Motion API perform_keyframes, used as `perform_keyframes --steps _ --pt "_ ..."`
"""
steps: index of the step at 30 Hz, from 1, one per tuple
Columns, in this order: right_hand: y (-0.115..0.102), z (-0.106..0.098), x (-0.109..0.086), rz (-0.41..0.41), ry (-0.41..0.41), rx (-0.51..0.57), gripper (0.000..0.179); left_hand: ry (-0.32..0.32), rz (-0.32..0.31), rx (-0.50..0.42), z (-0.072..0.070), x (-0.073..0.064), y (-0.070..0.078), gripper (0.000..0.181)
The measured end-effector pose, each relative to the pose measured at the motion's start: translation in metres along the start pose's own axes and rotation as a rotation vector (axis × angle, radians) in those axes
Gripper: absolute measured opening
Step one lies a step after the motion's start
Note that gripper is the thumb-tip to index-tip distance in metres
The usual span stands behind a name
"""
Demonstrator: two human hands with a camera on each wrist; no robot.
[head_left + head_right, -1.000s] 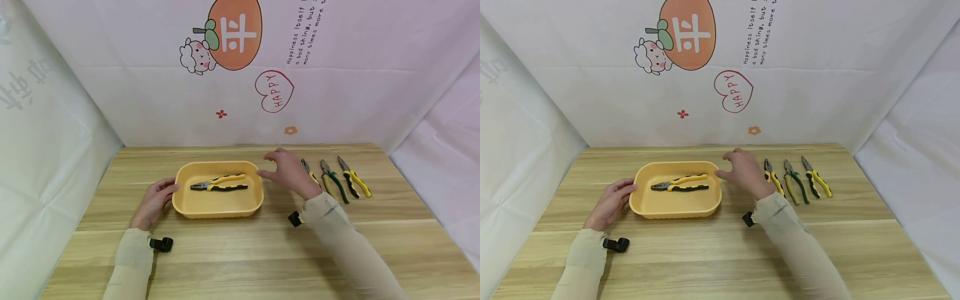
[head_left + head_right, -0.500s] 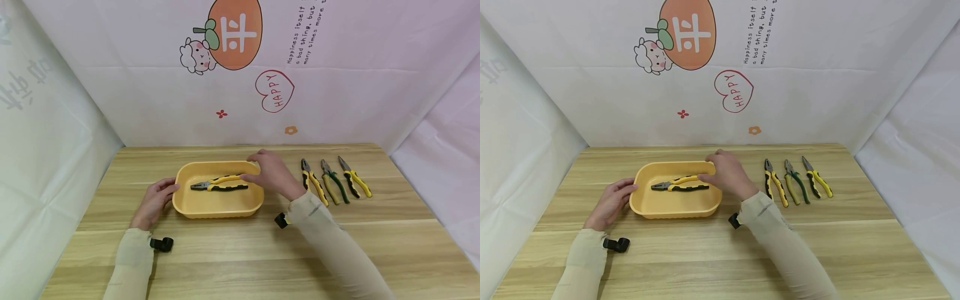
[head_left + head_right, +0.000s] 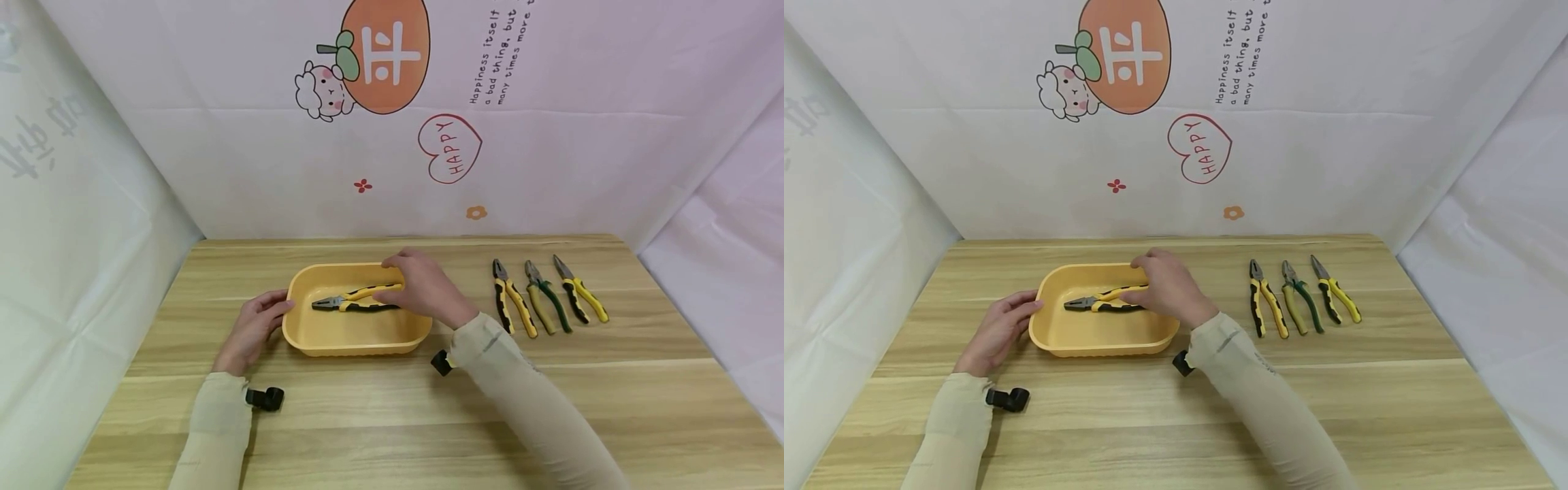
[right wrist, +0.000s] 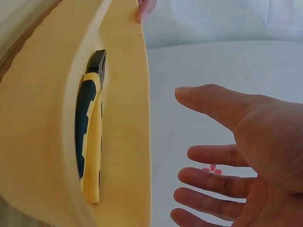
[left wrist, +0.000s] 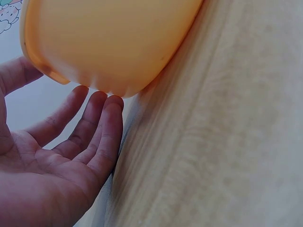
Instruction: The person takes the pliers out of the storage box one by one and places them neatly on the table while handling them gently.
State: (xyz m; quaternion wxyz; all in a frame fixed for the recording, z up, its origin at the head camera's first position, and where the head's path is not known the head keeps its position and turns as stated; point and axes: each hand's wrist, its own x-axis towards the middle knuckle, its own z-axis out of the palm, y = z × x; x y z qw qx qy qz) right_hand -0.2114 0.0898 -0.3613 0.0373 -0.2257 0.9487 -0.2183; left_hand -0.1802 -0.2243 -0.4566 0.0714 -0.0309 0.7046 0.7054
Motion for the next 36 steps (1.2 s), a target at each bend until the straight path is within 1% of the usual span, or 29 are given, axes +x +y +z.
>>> perform_keyframes --steps 5,16,25,31,36 --pt "-0.009 0.003 0.003 -0.007 -0.008 0.008 0.062 -0.006 0.004 -0.004 0.000 0.000 0.000 0.050" --pt "-0.027 0.008 0.011 -0.059 -0.006 0.012 0.061 -0.004 0.001 0.008 -0.001 0.001 -0.001 0.051" --pt "-0.037 0.011 0.017 -0.135 0.013 -0.006 0.058 -0.003 0.003 0.002 -0.001 0.002 -0.001 0.050" --pt "-0.037 0.015 0.019 -0.121 0.014 0.011 0.059 -0.002 0.003 -0.001 -0.001 0.002 0.000 0.050" --pt "-0.032 0.023 0.020 -0.108 0.012 0.028 0.059 -0.005 -0.004 0.003 -0.001 0.001 0.000 0.050"
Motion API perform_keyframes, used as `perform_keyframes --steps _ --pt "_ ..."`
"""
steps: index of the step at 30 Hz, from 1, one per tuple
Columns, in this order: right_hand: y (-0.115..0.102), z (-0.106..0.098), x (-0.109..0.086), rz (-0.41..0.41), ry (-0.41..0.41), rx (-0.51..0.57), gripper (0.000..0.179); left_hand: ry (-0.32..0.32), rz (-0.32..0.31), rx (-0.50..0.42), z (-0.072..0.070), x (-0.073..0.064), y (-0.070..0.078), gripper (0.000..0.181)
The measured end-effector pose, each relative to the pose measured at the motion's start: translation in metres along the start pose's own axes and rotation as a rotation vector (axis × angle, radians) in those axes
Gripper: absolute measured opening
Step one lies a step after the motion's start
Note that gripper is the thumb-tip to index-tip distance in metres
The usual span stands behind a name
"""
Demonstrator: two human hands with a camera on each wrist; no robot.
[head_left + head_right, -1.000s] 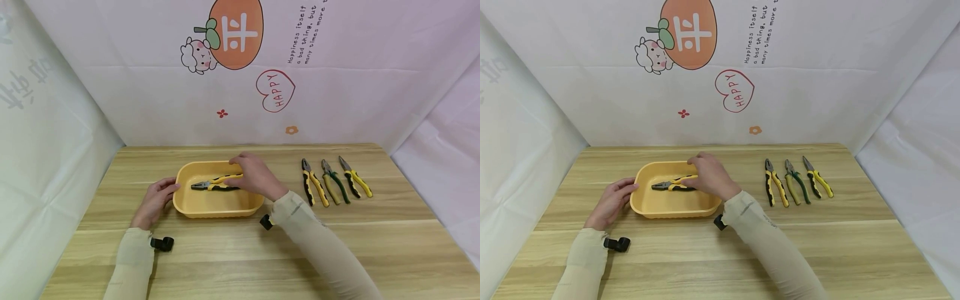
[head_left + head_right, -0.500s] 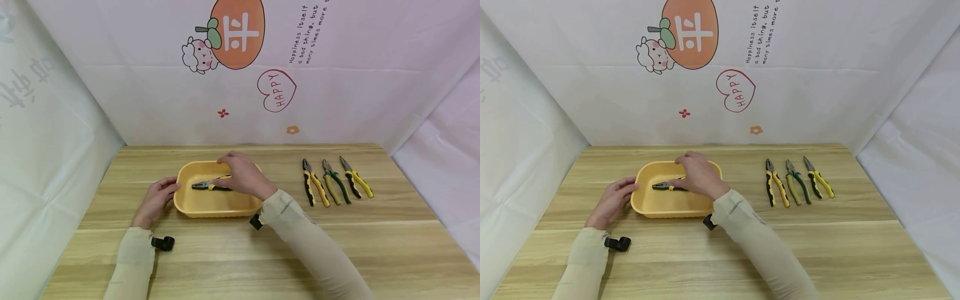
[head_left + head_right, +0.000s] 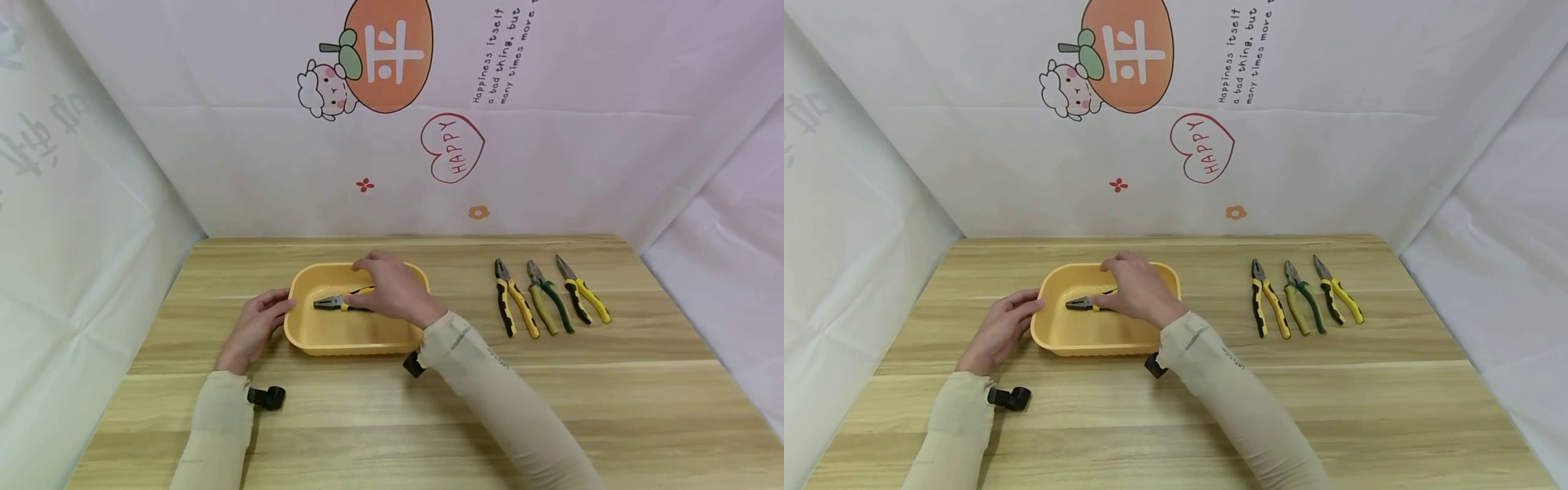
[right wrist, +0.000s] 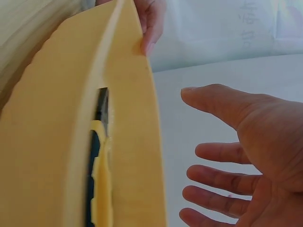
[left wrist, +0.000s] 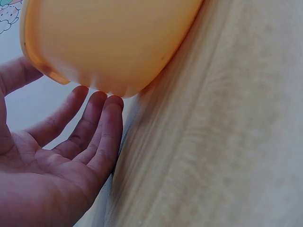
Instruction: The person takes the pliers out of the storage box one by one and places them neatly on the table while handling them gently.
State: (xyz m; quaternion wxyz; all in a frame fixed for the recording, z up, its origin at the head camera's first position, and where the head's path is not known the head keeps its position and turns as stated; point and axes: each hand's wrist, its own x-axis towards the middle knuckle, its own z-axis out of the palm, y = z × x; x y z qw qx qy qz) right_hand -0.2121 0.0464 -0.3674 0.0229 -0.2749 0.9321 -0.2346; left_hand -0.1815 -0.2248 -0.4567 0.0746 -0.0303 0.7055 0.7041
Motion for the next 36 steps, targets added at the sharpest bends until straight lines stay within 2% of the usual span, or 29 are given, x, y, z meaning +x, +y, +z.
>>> perform_keyframes --steps 18,36 --pt "0.030 0.034 0.002 0.061 -0.059 0.020 0.062 -0.001 -0.001 0.005 0.000 -0.001 -0.001 0.051" --pt "0.041 0.050 0.000 0.050 -0.107 -0.017 0.071 0.009 0.001 -0.004 0.000 0.001 -0.002 0.051"
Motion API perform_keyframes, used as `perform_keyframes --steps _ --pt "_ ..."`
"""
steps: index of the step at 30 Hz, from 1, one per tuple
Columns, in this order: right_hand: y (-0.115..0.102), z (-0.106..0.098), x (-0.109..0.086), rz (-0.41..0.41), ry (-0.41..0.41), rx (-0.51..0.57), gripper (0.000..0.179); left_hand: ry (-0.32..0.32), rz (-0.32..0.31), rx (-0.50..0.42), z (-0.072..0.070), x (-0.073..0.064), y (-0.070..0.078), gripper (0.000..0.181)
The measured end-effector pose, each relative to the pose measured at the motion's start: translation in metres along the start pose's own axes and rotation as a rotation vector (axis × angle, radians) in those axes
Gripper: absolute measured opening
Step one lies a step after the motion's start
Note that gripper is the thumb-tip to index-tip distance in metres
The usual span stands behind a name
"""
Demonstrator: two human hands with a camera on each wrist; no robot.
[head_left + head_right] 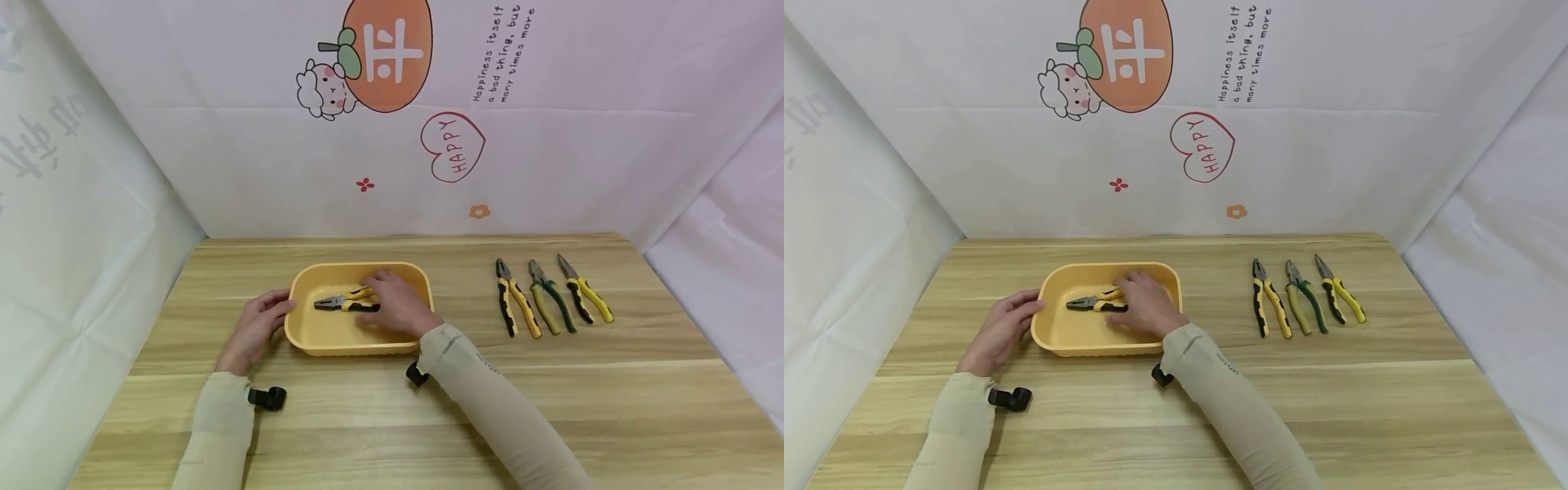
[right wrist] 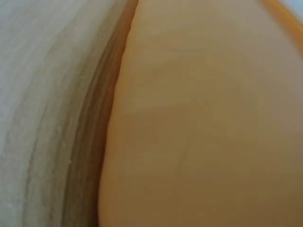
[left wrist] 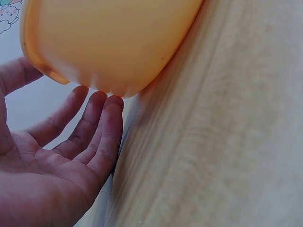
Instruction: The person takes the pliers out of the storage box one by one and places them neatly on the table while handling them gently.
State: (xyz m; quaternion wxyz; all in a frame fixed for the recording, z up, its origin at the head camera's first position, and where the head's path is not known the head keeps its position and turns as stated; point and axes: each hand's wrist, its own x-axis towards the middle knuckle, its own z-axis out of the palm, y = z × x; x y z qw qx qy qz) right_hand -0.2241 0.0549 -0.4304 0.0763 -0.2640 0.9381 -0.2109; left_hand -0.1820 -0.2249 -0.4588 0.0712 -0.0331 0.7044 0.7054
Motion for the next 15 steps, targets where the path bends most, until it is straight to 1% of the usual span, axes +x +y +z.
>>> perform_keyframes --steps 6,15 --pt "0.0008 0.0022 0.0006 -0.006 -0.006 -0.040 0.074 0.003 0.009 -0.003 0.0010 0.0000 0.0001 0.051" --pt "0.0021 0.0058 0.0020 0.016 -0.005 -0.074 0.078 0.004 0.007 -0.005 0.0018 -0.0003 0.0000 0.051"
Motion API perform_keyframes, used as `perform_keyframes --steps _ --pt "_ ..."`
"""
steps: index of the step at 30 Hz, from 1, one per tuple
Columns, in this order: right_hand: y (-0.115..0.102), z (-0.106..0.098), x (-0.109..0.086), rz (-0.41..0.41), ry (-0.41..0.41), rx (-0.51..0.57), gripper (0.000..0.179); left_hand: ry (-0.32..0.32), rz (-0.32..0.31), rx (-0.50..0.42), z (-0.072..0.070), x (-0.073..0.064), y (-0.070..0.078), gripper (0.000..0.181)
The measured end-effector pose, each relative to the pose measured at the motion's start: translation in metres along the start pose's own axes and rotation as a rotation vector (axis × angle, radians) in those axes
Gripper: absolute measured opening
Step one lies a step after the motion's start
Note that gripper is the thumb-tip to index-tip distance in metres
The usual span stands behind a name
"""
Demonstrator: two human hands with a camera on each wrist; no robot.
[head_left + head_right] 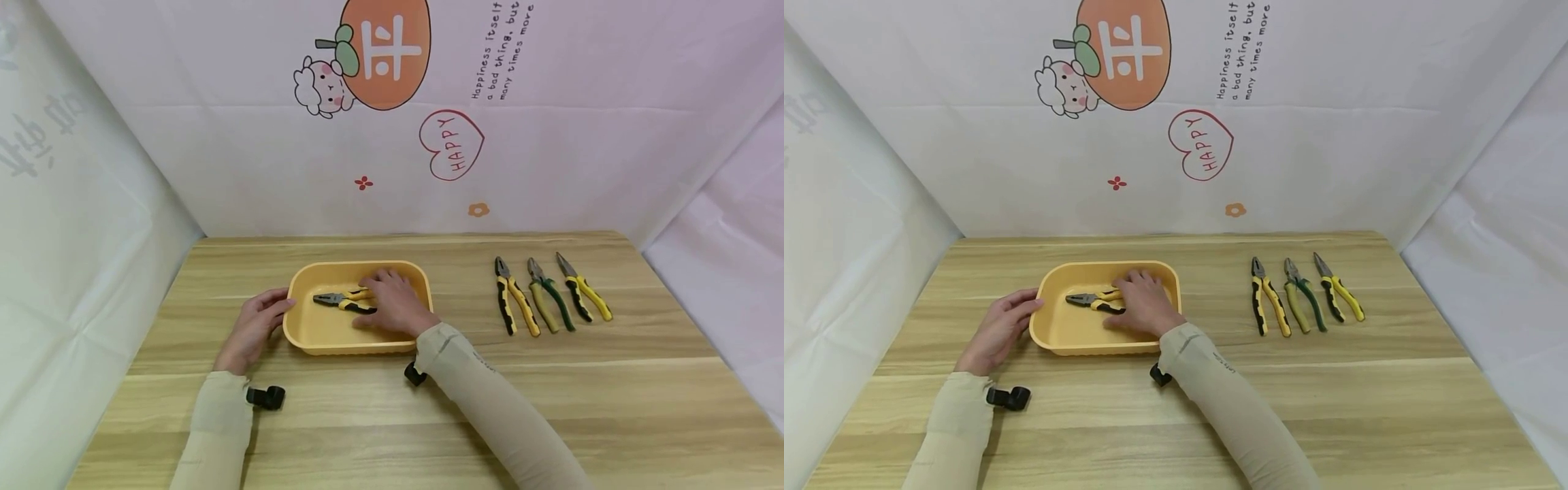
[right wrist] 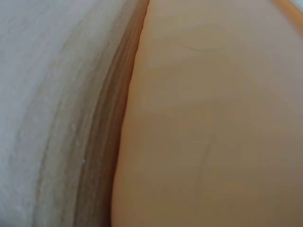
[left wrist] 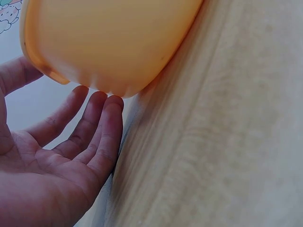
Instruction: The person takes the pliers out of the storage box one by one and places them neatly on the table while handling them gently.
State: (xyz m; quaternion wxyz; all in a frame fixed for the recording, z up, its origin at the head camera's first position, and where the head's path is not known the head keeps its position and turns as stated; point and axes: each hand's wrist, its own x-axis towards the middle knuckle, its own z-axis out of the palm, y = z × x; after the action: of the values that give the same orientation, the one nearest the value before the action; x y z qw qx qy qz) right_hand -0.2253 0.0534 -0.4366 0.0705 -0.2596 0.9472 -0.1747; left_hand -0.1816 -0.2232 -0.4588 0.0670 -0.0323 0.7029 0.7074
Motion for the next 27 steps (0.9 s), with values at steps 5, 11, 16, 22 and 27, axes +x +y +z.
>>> perform_keyframes --steps 5,11,16,22,27 --pt "-0.0006 -0.0001 0.0008 0.047 -0.025 -0.020 0.082 0.008 -0.010 0.006 -0.0006 0.0009 0.0005 0.051" --pt "-0.0009 -0.0003 0.0018 0.087 -0.037 -0.035 0.079 0.008 -0.021 0.009 -0.0010 0.0010 0.0013 0.053" --pt "-0.0011 0.0000 0.0024 0.086 -0.035 -0.027 0.074 0.006 -0.023 0.009 -0.0010 0.0003 0.0019 0.053" --pt "-0.0023 -0.0013 0.0011 0.090 -0.020 -0.005 0.065 -0.004 -0.008 0.013 -0.0011 0.0006 0.0011 0.052" --pt "-0.0027 -0.0019 -0.0002 0.076 -0.004 -0.010 0.062 -0.010 -0.003 0.019 -0.0017 0.0017 -0.0009 0.053"
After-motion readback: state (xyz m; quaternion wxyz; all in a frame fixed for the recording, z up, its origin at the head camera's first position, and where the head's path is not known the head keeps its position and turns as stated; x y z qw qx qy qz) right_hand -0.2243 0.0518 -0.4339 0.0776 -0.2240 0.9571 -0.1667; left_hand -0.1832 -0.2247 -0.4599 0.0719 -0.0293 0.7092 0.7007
